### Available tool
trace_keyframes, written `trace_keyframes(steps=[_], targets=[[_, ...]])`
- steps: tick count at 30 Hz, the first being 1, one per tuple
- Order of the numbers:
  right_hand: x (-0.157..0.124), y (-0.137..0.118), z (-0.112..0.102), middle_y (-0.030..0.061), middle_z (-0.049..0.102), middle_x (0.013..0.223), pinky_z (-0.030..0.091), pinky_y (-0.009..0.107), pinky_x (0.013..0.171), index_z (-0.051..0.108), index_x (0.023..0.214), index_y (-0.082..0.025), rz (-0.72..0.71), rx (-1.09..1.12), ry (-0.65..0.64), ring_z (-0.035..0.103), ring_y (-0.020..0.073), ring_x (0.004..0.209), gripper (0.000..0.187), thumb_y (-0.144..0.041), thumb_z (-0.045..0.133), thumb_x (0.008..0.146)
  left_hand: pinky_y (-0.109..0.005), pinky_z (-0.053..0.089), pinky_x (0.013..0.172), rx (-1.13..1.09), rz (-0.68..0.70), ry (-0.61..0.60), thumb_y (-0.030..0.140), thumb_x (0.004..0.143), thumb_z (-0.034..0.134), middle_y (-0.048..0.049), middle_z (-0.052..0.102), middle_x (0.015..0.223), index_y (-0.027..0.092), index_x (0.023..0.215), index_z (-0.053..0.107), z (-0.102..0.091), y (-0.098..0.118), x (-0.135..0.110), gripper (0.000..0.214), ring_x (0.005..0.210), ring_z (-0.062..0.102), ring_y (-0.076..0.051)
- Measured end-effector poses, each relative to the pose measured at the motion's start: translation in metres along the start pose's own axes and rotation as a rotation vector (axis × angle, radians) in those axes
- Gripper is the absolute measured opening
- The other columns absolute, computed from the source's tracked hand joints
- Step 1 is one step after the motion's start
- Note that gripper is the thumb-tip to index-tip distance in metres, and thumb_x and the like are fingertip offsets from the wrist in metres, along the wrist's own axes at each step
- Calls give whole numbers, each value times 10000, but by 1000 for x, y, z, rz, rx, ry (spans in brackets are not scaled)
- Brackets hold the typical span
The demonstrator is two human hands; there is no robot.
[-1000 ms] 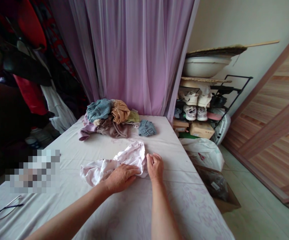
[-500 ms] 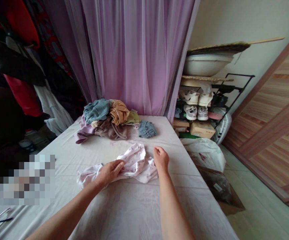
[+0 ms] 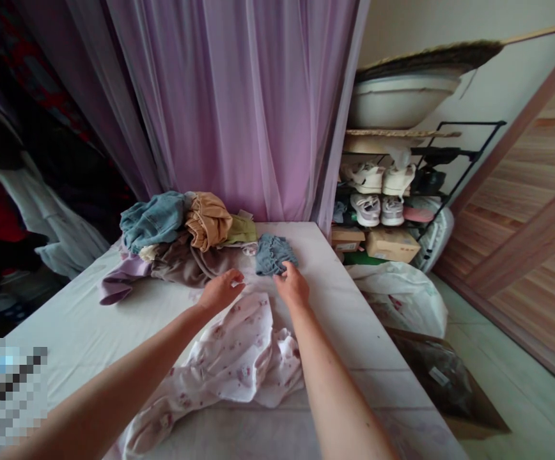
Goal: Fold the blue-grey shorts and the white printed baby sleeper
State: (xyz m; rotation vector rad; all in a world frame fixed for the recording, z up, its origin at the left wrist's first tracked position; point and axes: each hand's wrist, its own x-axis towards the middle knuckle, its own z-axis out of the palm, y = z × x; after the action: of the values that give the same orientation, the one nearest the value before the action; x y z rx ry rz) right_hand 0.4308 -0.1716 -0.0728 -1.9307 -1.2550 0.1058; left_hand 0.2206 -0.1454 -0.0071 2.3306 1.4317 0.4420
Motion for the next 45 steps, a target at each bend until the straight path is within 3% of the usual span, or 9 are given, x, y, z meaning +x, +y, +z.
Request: trace_keyframes(steps=[8,13,18,24,29,35,38,42,45], targets=[[2,9,12,17,730,838,427,277,656,682,925,-243,0,10,5,641,180,737,165,-308,594,802,-308,481,860,57,-45,11,292,868,589,-57,596,1214,270,1194,570,38,17,51,327,979,646,-196],[6,10,11,26,718,806,415,274,664,673,857,-230,-60,5,37,619,184,735,126,-282,570,807,-318,485,835,172,-25,-31,262,905,496,-71,615,1179,256,1157,587,43,28,63,268,996,648,-223],[11,13,8,67,703,842,412,292,738,662,824,-213,-104,-82,123,603,201,801,155,-215,507,837,-325,483,848,162,-45,-18,238,923,446,-75,642,1152,237,1129,581,44,25,63,247,1000,642,-225],[3,9,5,71,691,924,414,314,770,623,1014,-191,-80,-132,96,598,220,866,209,-205,568,813,-306,483,821,156,-29,-17,246,909,472,-55,644,1138,250,1082,599,50,19,58,214,987,641,-213],[0,-8,0,143,578,1243,378,390,900,584,1194,-194,-276,-272,157,515,293,1111,438,-288,688,780,-298,478,824,118,-35,9,241,885,511,-50,663,1110,241,1072,608,51,15,59,210,982,636,-209],[12,-20,-4,129,547,1292,342,413,928,620,1188,-226,-449,-424,-37,478,294,1121,400,-342,690,812,-289,470,822,54,-29,40,230,883,526,-44,689,1074,244,1048,625,55,11,60,193,981,636,-201],[17,-20,-6,111,595,1250,343,403,918,653,1149,-232,-511,-462,-100,493,271,1098,271,-258,581,890,-300,474,804,52,-27,54,240,888,529,-50,687,1064,246,1065,630,57,11,60,203,970,637,-211],[19,-11,-4,79,653,1199,374,387,907,714,1058,-242,-463,-431,-153,536,242,1057,317,-143,444,924,-308,481,787,87,1,55,253,911,505,-52,663,1111,288,1173,631,58,13,56,293,971,638,-217],[17,-1,-1,71,650,1252,398,356,973,712,1125,-224,-435,-329,-209,553,216,1107,388,-91,449,873,-319,489,800,122,38,22,234,926,460,-61,643,1152,336,1271,619,58,16,52,392,997,634,-227]])
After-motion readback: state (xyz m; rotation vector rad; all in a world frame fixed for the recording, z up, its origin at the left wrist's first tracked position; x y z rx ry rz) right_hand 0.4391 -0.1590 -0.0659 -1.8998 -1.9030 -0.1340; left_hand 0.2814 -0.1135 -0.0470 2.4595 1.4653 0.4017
